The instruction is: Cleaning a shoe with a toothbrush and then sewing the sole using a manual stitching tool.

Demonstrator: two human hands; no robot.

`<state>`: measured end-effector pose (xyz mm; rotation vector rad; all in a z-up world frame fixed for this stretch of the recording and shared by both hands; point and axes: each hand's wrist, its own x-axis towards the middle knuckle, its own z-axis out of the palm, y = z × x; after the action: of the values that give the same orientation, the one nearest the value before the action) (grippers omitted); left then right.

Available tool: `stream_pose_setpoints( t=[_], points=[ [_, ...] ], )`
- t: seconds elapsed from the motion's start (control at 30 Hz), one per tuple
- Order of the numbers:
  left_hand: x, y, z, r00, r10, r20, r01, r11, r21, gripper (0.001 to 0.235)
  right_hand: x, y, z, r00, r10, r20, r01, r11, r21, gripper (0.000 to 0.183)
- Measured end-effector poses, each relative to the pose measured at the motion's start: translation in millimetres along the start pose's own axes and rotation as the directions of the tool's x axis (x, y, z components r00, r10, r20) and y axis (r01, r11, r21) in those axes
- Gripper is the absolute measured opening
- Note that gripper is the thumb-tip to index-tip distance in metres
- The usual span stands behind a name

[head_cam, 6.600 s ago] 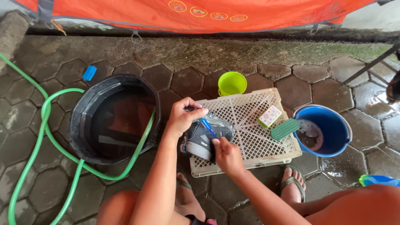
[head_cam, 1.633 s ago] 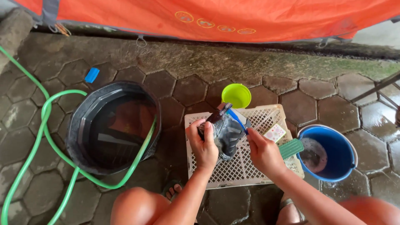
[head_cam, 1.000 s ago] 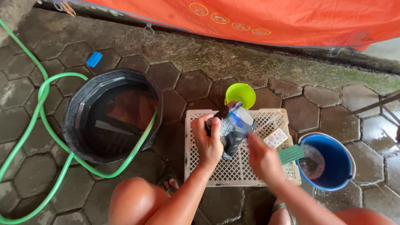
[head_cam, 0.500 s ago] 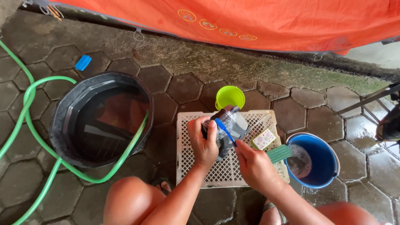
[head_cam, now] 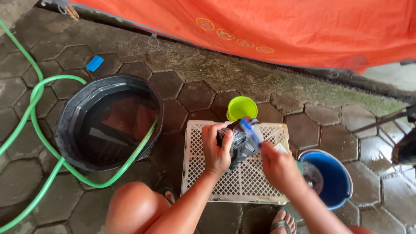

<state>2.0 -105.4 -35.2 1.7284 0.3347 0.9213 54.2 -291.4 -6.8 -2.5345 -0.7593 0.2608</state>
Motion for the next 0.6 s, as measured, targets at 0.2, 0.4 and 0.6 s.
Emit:
stream_pose_setpoints(
  t=[0.2,0.4,0.6],
  points=[
    [3,-10,-2,0.994,-0.04,-0.104,0.044,0.998,0.041,0.05,-9,11,43,0.975,-0.145,-0.171,0.15,0.989,0.018,0.02],
    [0,-2,-4,0.983,-0.124,-0.134,0.128,0.992,0.015,0.049,-34,-23,59,0.968,-0.166,-0.187,0.208,0.949,0.235,0.024],
    [-3,-7,3,0.974,-0.147,-0.17,0.156,0.987,0.042,0.047,0,-13,51,0.982,-0.121,-0.147,0.148,0.972,0.185,0.02]
  ],
)
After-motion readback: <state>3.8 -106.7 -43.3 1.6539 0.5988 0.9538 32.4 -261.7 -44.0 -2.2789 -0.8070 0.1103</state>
